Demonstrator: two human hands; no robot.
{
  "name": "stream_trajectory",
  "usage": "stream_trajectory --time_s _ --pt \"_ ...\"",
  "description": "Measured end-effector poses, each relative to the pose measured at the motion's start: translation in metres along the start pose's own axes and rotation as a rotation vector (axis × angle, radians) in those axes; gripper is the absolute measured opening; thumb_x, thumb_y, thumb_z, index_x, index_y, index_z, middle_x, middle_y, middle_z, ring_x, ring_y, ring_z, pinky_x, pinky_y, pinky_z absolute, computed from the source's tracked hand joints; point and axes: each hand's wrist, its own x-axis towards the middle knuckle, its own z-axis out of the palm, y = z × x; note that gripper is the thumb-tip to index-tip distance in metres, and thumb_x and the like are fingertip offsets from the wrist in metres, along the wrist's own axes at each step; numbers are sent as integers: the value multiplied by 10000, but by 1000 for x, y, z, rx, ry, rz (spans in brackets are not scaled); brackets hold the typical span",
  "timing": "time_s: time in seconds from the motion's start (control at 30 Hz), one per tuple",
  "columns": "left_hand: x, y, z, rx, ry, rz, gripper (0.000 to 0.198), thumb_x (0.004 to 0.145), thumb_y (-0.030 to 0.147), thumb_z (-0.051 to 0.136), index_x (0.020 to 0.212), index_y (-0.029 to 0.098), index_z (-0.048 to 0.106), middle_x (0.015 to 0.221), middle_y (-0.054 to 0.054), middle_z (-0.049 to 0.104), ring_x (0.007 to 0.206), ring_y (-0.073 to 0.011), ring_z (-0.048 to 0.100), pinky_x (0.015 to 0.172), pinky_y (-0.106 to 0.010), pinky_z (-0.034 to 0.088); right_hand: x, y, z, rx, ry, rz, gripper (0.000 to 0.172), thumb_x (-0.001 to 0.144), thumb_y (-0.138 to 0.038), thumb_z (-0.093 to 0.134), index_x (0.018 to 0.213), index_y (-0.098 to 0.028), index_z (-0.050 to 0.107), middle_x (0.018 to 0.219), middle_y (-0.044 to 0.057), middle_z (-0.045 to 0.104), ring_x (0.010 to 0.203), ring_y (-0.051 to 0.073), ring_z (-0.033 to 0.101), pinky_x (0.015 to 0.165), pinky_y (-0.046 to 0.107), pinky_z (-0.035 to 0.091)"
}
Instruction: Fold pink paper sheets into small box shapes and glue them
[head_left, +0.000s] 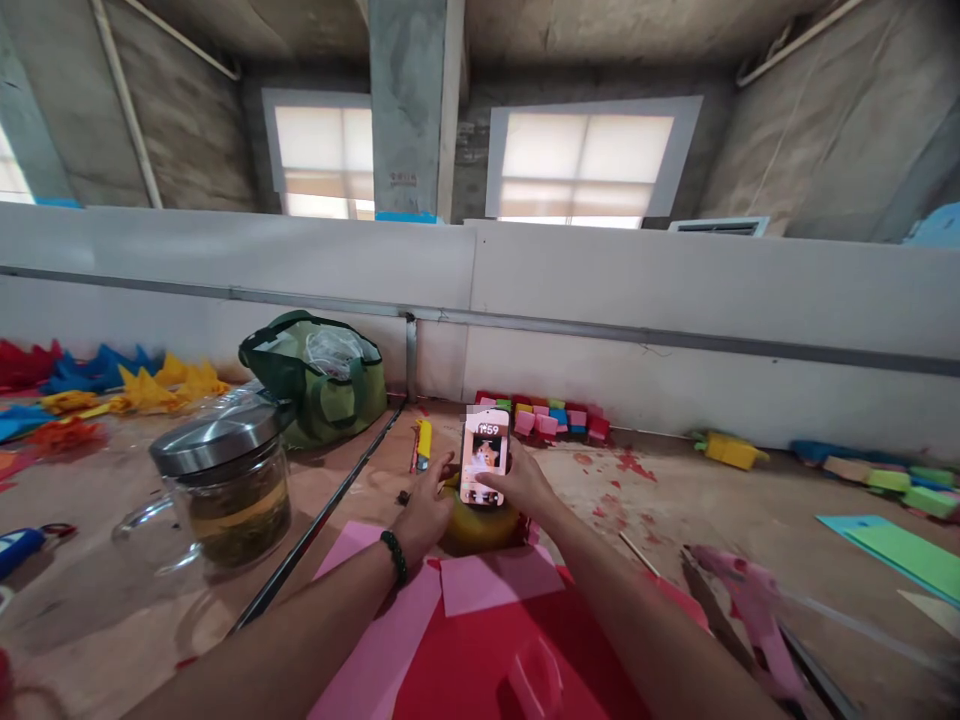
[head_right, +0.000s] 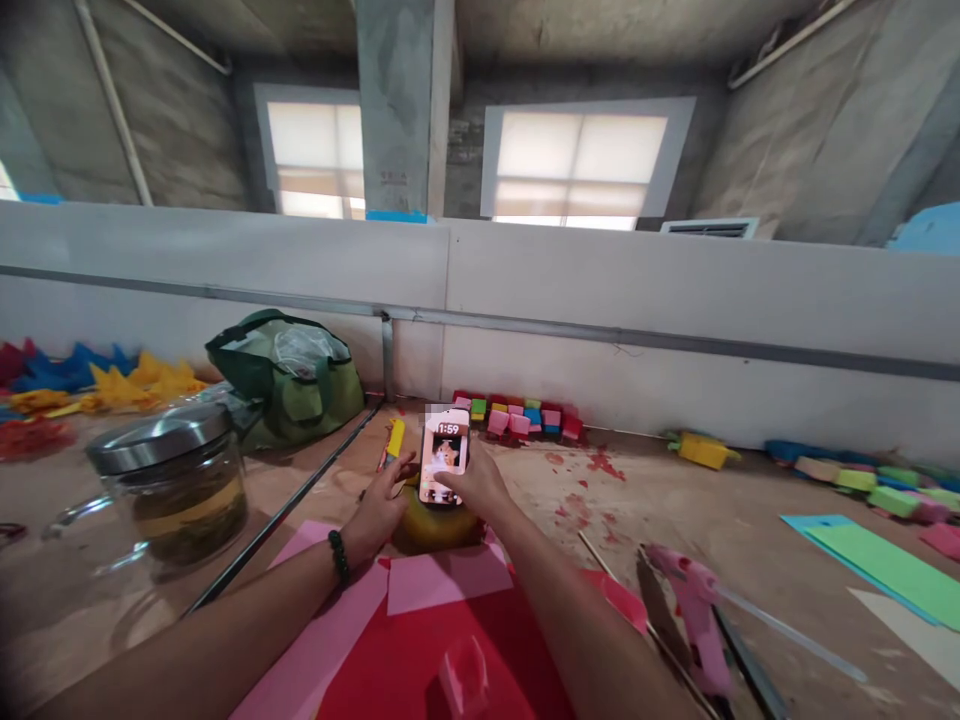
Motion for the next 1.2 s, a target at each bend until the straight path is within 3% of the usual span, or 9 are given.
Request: stream_trajectory --time_s 0.07,0.17,0.27,0.5,0.97,1.1,1.2 --pt "0 2 0 -27 -13 -2 712 607 -10 429 1308 108 482 1241 -134 592 1181 -218 531 1047 -392 393 1 2 1 -7 15 3 452 646 -203 715 1075 -179 574 1042 81 674 938 250 625 845 377 471" --pt "-1 4 -1 -56 -25 -15 701 613 -7 431 1304 100 482 1223 -139 600 1182 -223 531 1040 -390 400 3 5 2 -4 47 17 246 820 -340 560 1001 -179 600 989 83 684 919 238 622 845 370 459" --pt "-3 5 -1 -71 -6 -44 688 623 -3 437 1300 111 487 1209 -130 606 1180 -222 532 1028 -382 410 4 5 1 10 77 18 369 920 -442 358 932 -172 610 964 92 678 938 234 605 875 371 435" --pt "-3 9 -1 -52 -9 -41 696 622 -24 436 1298 134 486 1205 -130 609 1167 -213 542 1013 -383 422 -1 -4 5 48 91 19 375 809 -450 582 1062 -173 578 1033 77 670 937 224 610 830 334 455" --pt "-2 9 1 -31 10 -23 695 600 -46 431 1262 142 533 1185 -107 615 1159 -209 536 1042 -390 406 6 -12 15 -169 180 227 529 710 -551 658 1075 -182 558 1016 127 671 972 284 627 803 364 438" --pt "-2 7 1 -34 8 -6 683 610 -49 433 1258 143 535 1191 -109 615 1148 -209 547 1030 -385 415 3 -12 12 -173 156 185 576 636 -444 744 1103 -168 552 1052 133 667 983 294 622 807 368 447" --pt "-1 4 1 -35 13 -6 667 624 -47 434 1257 138 536 1163 -110 627 1137 -210 553 1022 -381 419 1 -11 5 -137 122 139 503 665 -359 721 1098 -158 563 1033 114 677 929 264 632 790 356 460"
